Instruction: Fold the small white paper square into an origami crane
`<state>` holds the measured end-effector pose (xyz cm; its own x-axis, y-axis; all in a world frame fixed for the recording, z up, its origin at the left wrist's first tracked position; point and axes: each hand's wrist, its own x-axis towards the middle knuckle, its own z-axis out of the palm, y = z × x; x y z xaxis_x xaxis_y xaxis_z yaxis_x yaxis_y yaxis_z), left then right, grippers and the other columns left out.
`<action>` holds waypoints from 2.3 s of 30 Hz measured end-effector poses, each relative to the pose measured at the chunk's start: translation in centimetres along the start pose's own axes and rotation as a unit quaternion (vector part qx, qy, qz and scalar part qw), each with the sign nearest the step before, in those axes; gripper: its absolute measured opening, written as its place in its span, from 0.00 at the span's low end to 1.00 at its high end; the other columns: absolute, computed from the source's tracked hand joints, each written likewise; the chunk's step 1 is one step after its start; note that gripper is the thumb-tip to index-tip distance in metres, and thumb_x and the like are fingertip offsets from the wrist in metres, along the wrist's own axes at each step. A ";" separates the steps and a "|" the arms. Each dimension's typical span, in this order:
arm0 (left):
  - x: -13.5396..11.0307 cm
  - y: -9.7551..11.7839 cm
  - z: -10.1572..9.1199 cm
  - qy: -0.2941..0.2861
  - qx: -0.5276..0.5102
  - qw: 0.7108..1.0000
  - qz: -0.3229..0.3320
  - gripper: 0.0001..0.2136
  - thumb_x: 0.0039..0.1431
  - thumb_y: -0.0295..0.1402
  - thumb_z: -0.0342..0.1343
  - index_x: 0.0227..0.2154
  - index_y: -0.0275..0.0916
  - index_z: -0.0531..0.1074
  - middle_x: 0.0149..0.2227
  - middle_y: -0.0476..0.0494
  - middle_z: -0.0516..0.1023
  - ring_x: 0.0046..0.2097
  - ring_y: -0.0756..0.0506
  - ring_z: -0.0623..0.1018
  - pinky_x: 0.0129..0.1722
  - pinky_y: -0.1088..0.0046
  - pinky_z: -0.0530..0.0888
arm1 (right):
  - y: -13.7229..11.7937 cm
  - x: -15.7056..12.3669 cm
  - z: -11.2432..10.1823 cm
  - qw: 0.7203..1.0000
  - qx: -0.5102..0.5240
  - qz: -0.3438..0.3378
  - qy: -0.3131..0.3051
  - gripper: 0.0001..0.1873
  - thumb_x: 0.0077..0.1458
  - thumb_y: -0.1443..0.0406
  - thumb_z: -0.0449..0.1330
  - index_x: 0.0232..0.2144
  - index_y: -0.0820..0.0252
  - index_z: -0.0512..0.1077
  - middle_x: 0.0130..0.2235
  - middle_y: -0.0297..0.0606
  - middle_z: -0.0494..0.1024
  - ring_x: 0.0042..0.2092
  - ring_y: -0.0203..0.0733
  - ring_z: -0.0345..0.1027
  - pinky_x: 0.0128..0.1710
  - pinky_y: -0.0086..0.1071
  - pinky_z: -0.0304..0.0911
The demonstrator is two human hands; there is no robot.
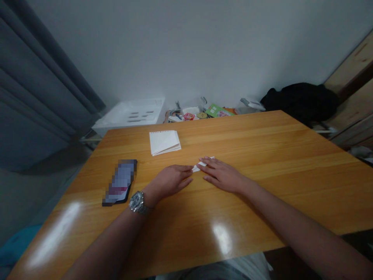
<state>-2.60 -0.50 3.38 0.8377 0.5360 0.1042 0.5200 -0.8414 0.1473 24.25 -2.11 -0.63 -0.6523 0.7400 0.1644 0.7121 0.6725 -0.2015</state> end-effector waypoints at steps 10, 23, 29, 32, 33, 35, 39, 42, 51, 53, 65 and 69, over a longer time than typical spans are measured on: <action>0.7 1.5 1.6 0.058 0.015 0.998 -0.021 0.19 0.71 0.41 0.46 0.55 0.35 0.71 0.54 0.36 0.76 0.53 0.40 0.77 0.54 0.62 0.75 | 0.1 0.0 0.1 1.000 0.013 -0.006 -0.002 0.29 0.70 0.55 0.46 0.68 0.57 0.55 0.70 0.47 0.52 0.71 0.49 0.44 0.69 0.50 0.46; 0.9 1.6 2.2 0.055 0.008 0.998 -0.023 0.19 0.70 0.40 0.48 0.58 0.37 0.67 0.58 0.36 0.70 0.54 0.40 0.72 0.57 0.59 0.71 | 0.2 -0.3 0.6 1.000 0.005 -0.012 -0.008 0.33 0.70 0.51 0.44 0.70 0.61 0.50 0.71 0.47 0.49 0.72 0.48 0.39 0.70 0.50 0.42; 0.9 1.7 2.1 0.071 0.001 0.997 -0.020 0.18 0.69 0.40 0.50 0.57 0.37 0.70 0.54 0.36 0.73 0.55 0.40 0.72 0.59 0.56 0.69 | 0.4 -0.3 0.6 1.000 0.003 -0.009 -0.002 0.32 0.71 0.52 0.43 0.70 0.59 0.49 0.71 0.45 0.49 0.72 0.47 0.39 0.71 0.49 0.42; 0.9 1.8 2.1 0.072 0.002 0.997 -0.025 0.17 0.69 0.40 0.50 0.55 0.37 0.71 0.53 0.36 0.74 0.55 0.40 0.72 0.59 0.56 0.69 | 1.0 -0.5 0.5 1.000 -0.001 0.014 0.010 0.33 0.70 0.52 0.42 0.70 0.60 0.48 0.71 0.45 0.48 0.72 0.47 0.39 0.70 0.48 0.44; 0.9 1.8 2.1 0.071 0.003 0.997 -0.027 0.17 0.69 0.40 0.50 0.55 0.37 0.71 0.53 0.36 0.74 0.55 0.40 0.72 0.59 0.56 0.69 | 1.2 -0.6 0.5 1.000 -0.004 0.024 0.013 0.33 0.70 0.51 0.42 0.70 0.60 0.49 0.71 0.45 0.48 0.72 0.48 0.39 0.70 0.49 0.45; 0.9 1.7 2.2 0.071 0.006 0.997 -0.029 0.17 0.69 0.40 0.50 0.55 0.37 0.71 0.53 0.37 0.74 0.55 0.40 0.72 0.59 0.57 0.69 | 1.6 -0.7 0.4 0.999 -0.010 0.038 0.014 0.32 0.70 0.51 0.41 0.70 0.59 0.51 0.71 0.44 0.49 0.72 0.48 0.39 0.70 0.50 0.45; 0.9 1.6 2.4 0.066 0.019 0.997 -0.027 0.18 0.69 0.40 0.49 0.56 0.36 0.70 0.54 0.37 0.73 0.55 0.39 0.72 0.59 0.58 0.69 | 1.8 -0.8 0.3 0.998 -0.018 0.066 0.015 0.33 0.70 0.50 0.41 0.70 0.61 0.51 0.71 0.45 0.50 0.72 0.49 0.41 0.70 0.49 0.46; 0.9 1.6 2.6 0.065 0.029 0.997 -0.028 0.19 0.69 0.40 0.49 0.56 0.35 0.70 0.56 0.36 0.73 0.56 0.39 0.72 0.60 0.57 0.68 | 1.7 -0.8 0.3 0.996 -0.020 0.082 0.018 0.34 0.70 0.51 0.41 0.70 0.61 0.50 0.71 0.45 0.51 0.71 0.49 0.43 0.69 0.49 0.46; 1.0 1.8 3.2 0.061 0.028 0.998 -0.023 0.20 0.71 0.39 0.47 0.59 0.34 0.67 0.61 0.35 0.70 0.60 0.39 0.71 0.63 0.59 0.65 | 1.9 -0.7 0.3 0.993 -0.017 0.114 0.005 0.37 0.69 0.48 0.39 0.70 0.66 0.50 0.70 0.48 0.51 0.71 0.50 0.43 0.70 0.48 0.45; 1.0 1.7 3.3 0.057 0.027 0.998 -0.024 0.20 0.71 0.39 0.47 0.59 0.33 0.67 0.61 0.35 0.70 0.60 0.39 0.71 0.63 0.59 0.65 | 2.1 -0.7 0.1 0.990 -0.016 0.143 -0.002 0.39 0.69 0.47 0.39 0.69 0.69 0.51 0.70 0.50 0.50 0.71 0.50 0.42 0.70 0.47 0.44; 1.2 1.8 3.0 0.069 0.009 0.997 -0.032 0.20 0.69 0.40 0.49 0.59 0.35 0.66 0.59 0.35 0.72 0.58 0.39 0.71 0.62 0.57 0.66 | 2.1 -0.6 -0.3 0.986 -0.012 0.167 0.010 0.40 0.68 0.47 0.38 0.68 0.71 0.54 0.70 0.51 0.53 0.71 0.51 0.46 0.69 0.47 0.47; 1.5 1.8 3.0 0.074 0.002 0.997 -0.032 0.24 0.69 0.44 0.50 0.62 0.35 0.63 0.57 0.34 0.72 0.57 0.38 0.71 0.61 0.57 0.66 | 1.5 -0.1 -0.9 0.987 -0.013 0.151 0.053 0.37 0.69 0.49 0.40 0.68 0.68 0.54 0.69 0.51 0.55 0.70 0.51 0.50 0.68 0.47 0.50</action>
<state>0.08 -1.46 0.89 0.7686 0.5932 0.2394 0.5730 -0.8048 0.1545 25.63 -1.20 -0.12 -0.3797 0.9031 0.2007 0.8769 0.4204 -0.2330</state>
